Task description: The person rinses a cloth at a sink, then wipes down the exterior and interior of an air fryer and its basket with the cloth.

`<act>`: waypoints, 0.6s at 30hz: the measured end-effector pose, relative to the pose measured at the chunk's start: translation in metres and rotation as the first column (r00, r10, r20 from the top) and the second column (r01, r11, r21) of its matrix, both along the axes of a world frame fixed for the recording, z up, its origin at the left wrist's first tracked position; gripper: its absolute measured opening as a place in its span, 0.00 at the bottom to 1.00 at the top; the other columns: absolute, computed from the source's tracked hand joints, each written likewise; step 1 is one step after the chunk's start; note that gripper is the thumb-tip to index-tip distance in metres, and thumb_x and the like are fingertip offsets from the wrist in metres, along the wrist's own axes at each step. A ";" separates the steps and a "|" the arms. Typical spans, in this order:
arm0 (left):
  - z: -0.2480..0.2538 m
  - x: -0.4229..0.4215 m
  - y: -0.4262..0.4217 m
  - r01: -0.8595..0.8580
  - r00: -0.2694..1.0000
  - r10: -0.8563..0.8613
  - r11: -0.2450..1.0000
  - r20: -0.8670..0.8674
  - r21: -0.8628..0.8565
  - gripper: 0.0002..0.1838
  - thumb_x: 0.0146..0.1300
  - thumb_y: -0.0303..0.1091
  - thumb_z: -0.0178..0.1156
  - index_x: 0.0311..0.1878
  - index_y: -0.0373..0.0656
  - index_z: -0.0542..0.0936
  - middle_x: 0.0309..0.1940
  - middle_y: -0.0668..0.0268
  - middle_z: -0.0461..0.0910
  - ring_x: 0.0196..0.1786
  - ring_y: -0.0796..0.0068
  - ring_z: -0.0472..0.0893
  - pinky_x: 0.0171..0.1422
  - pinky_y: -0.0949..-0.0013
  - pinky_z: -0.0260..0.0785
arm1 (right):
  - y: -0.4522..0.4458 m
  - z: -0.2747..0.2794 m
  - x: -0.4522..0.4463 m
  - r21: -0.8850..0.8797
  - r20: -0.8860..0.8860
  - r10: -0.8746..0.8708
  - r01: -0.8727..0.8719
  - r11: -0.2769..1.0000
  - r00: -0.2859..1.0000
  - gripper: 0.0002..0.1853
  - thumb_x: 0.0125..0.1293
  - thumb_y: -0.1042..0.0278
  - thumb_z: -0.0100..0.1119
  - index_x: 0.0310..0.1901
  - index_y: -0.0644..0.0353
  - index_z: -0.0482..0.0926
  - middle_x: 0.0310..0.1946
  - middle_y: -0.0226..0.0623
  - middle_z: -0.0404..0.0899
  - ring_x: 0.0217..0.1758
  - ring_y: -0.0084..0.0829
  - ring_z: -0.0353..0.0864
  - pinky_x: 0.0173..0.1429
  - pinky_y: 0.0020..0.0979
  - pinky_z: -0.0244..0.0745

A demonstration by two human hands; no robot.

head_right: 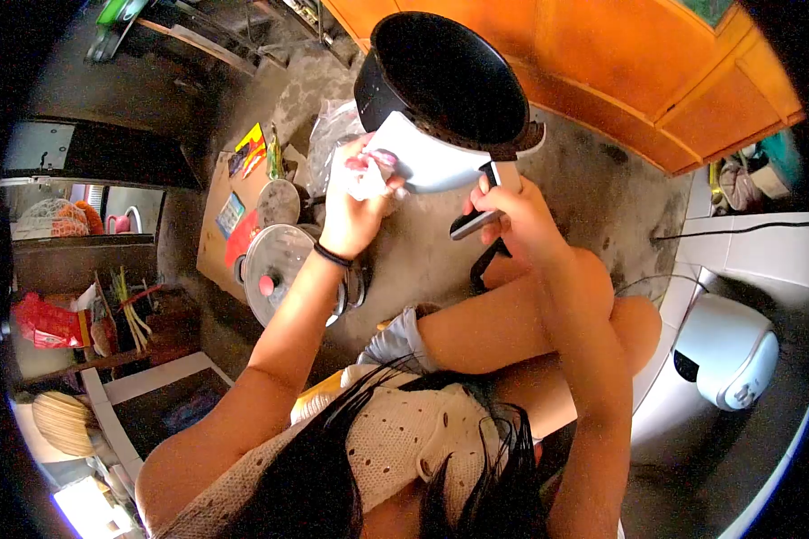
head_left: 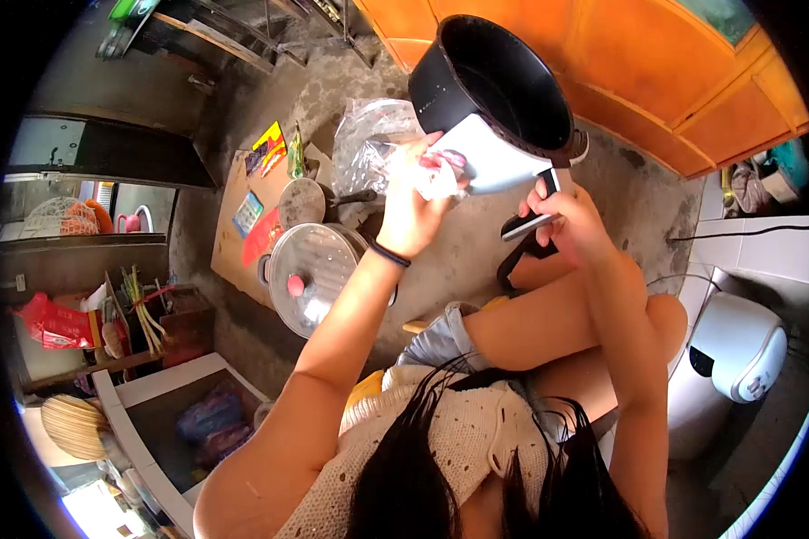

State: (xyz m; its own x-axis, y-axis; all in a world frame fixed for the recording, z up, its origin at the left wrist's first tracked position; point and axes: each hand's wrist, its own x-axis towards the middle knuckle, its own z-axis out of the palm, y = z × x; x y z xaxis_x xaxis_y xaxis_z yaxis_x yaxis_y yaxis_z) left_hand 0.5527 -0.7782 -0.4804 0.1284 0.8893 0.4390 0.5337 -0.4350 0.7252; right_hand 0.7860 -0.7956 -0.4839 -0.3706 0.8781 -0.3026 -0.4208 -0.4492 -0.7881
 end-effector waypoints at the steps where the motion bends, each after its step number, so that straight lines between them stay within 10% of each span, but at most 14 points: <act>1: 0.000 -0.003 -0.004 0.022 0.990 0.002 0.986 0.143 -0.164 0.23 0.55 0.26 0.64 0.54 0.35 0.71 0.35 0.59 0.79 0.39 0.65 0.78 0.47 0.65 0.71 | 0.000 0.003 0.000 -0.004 0.047 0.011 -0.011 1.000 0.999 0.08 0.52 0.67 0.57 0.33 0.53 0.70 0.28 0.31 0.74 0.36 0.25 0.77 0.24 0.23 0.68; 4: -0.002 -0.009 0.000 0.051 0.861 0.132 0.938 0.492 -0.342 0.05 0.64 0.28 0.59 0.40 0.37 0.76 0.24 0.65 0.79 0.24 0.77 0.78 0.27 0.74 0.72 | -0.002 0.003 -0.001 -0.057 0.022 0.027 -0.026 0.998 0.999 0.08 0.52 0.65 0.58 0.33 0.53 0.70 0.28 0.31 0.74 0.36 0.24 0.76 0.24 0.22 0.68; 6: 0.007 -0.016 0.002 0.066 0.855 0.204 0.870 0.477 -0.489 0.12 0.67 0.38 0.56 0.37 0.37 0.78 0.23 0.68 0.80 0.22 0.78 0.77 0.26 0.76 0.70 | -0.003 0.001 -0.001 -0.058 -0.010 0.038 -0.039 0.998 0.999 0.08 0.53 0.65 0.57 0.33 0.53 0.69 0.28 0.32 0.74 0.35 0.24 0.76 0.23 0.22 0.67; 10: 0.002 -0.026 -0.001 0.399 0.557 0.080 0.847 0.827 -0.351 0.20 0.67 0.43 0.55 0.56 0.40 0.70 0.51 0.64 0.75 0.43 0.76 0.78 0.45 0.69 0.73 | -0.002 0.001 -0.001 -0.051 -0.032 0.051 -0.052 0.997 0.998 0.07 0.54 0.65 0.56 0.33 0.53 0.69 0.27 0.31 0.73 0.35 0.24 0.76 0.22 0.22 0.66; 14: 0.027 -0.024 -0.025 0.624 0.294 0.175 0.710 0.940 -0.327 0.24 0.67 0.40 0.55 0.62 0.44 0.64 0.50 0.67 0.72 0.47 0.76 0.76 0.51 0.67 0.71 | -0.003 0.002 -0.001 -0.100 -0.168 0.014 -0.031 0.994 0.986 0.07 0.54 0.66 0.55 0.33 0.54 0.69 0.27 0.30 0.73 0.36 0.24 0.77 0.22 0.22 0.67; 18: 0.031 -0.026 -0.027 0.549 0.407 0.172 0.739 0.897 -0.391 0.19 0.68 0.38 0.55 0.58 0.42 0.67 0.44 0.66 0.75 0.43 0.74 0.78 0.49 0.67 0.72 | -0.003 0.004 0.001 -0.084 -0.144 0.077 -0.090 0.992 0.987 0.05 0.57 0.66 0.48 0.35 0.54 0.68 0.27 0.28 0.69 0.41 0.29 0.74 0.22 0.20 0.64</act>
State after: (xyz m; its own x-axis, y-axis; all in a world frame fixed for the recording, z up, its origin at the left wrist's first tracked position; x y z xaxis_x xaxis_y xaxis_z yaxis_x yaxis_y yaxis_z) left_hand 0.5271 -0.8052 -0.4494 0.2195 0.9652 -0.1421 -0.5507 0.2429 0.7986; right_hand 0.7865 -0.7984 -0.4799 -0.4860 0.8137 -0.3189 -0.4821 -0.5539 -0.6788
